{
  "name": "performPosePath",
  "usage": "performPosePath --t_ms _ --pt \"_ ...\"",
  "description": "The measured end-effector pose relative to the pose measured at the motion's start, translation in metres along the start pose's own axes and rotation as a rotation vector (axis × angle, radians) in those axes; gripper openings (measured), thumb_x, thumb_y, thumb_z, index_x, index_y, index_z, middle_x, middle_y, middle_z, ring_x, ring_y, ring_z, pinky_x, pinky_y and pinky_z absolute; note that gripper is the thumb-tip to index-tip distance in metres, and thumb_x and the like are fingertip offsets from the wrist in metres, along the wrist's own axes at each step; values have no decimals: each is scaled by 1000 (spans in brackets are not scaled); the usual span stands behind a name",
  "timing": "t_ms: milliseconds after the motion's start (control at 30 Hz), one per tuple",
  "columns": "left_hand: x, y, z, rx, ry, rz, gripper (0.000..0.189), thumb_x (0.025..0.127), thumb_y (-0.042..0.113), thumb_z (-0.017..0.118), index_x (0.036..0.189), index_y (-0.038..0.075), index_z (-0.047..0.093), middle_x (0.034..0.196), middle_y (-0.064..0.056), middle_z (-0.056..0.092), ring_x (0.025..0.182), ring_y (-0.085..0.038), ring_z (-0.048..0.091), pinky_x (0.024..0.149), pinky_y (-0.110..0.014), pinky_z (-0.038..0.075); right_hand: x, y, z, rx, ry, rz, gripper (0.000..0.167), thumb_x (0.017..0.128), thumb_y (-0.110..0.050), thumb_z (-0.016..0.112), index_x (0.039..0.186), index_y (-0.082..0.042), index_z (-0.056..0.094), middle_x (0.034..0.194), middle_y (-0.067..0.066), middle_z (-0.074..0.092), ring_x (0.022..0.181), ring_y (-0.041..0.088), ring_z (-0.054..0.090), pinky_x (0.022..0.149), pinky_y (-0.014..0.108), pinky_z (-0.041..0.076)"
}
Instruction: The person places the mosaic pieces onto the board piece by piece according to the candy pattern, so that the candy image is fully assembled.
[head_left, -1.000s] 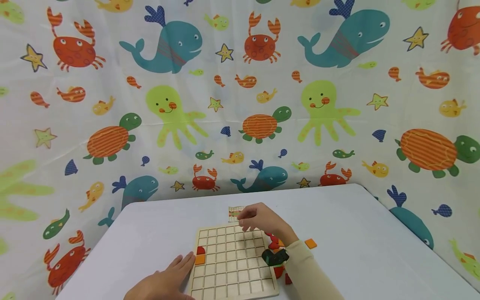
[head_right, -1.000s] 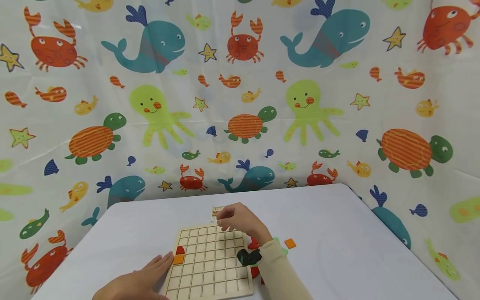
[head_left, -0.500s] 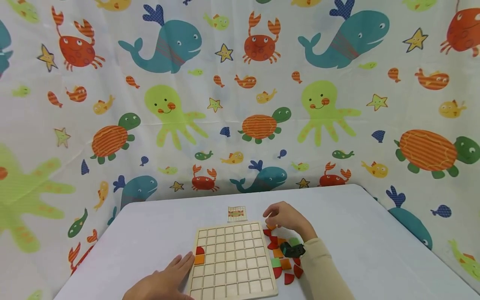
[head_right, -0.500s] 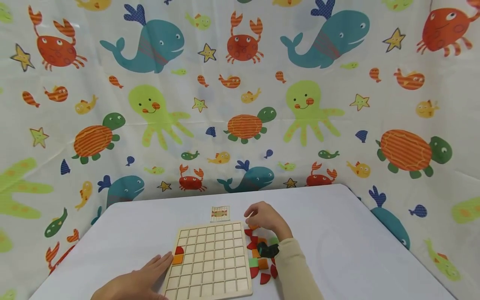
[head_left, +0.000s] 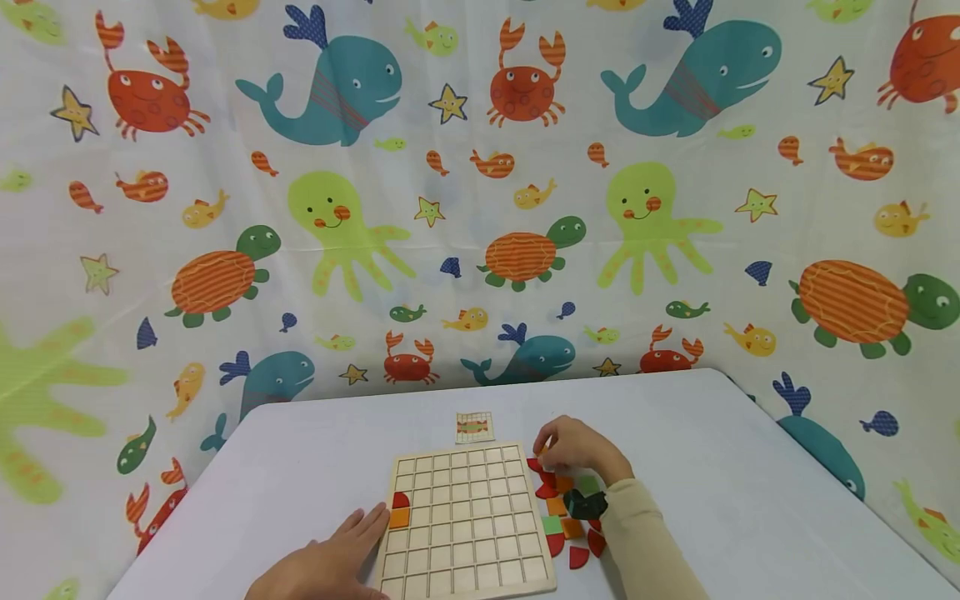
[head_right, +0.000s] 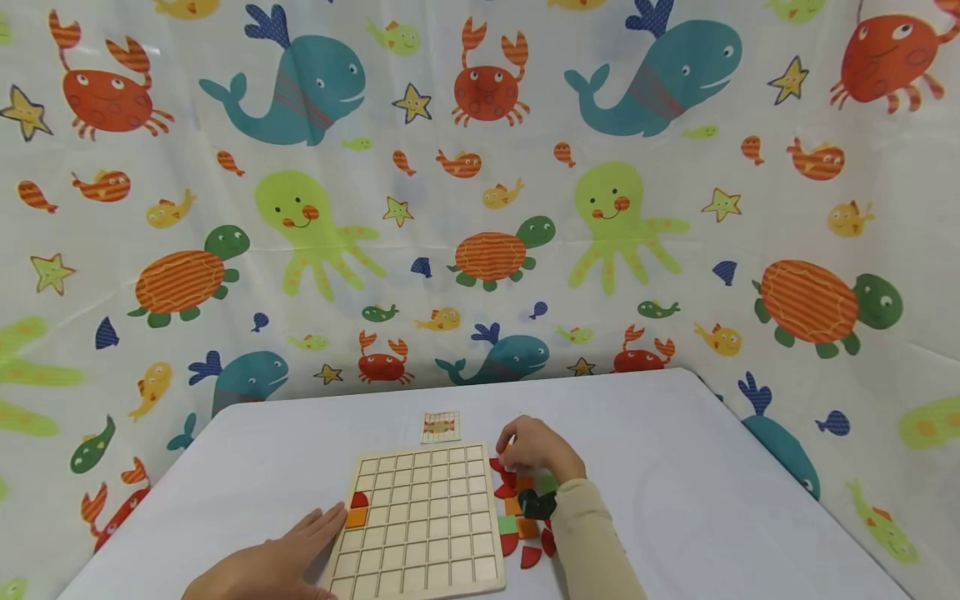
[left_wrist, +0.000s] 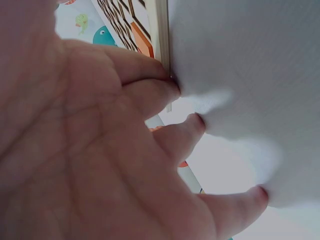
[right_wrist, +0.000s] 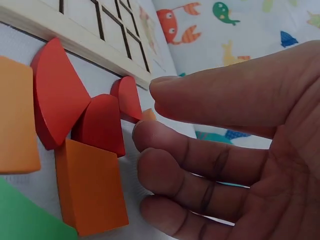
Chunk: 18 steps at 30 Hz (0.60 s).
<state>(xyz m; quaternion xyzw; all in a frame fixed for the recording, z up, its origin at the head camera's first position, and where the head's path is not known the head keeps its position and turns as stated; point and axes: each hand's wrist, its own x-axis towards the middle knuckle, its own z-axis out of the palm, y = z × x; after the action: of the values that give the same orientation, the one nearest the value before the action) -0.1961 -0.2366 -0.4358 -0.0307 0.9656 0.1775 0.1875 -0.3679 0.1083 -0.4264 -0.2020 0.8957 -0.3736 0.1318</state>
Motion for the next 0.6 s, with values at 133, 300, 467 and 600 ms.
performPosePath --t_ms 133,300,467,600 --pt "4 2 0 -9 12 -9 125 59 60 98 164 15 46 168 -11 42 157 -45 25 110 -85 22 5 3 2 -39 14 9 6 89 -4 81 93 -8 78 83 5 64 71 20 59 67 31 58" --pt "10 4 3 -15 21 -18 127 57 61 98 164 15 46 168 -12 42 157 -45 24 111 -85 22 11 5 5 -84 24 14 7 89 -5 83 90 -8 77 85 5 63 75 21 59 69 32 57" --pt "18 7 6 -11 23 -21 127 59 62 97 164 12 45 167 -14 42 157 -46 25 111 -85 21 17 9 8 -118 27 10 13 87 -4 84 89 -9 72 87 6 61 77 22 58 68 33 54" --pt "25 8 8 7 20 -24 124 62 61 96 163 12 46 167 -15 43 157 -47 25 110 -86 21 22 12 9 -125 22 14 18 86 -2 84 89 -10 67 86 7 60 74 21 57 65 32 51"
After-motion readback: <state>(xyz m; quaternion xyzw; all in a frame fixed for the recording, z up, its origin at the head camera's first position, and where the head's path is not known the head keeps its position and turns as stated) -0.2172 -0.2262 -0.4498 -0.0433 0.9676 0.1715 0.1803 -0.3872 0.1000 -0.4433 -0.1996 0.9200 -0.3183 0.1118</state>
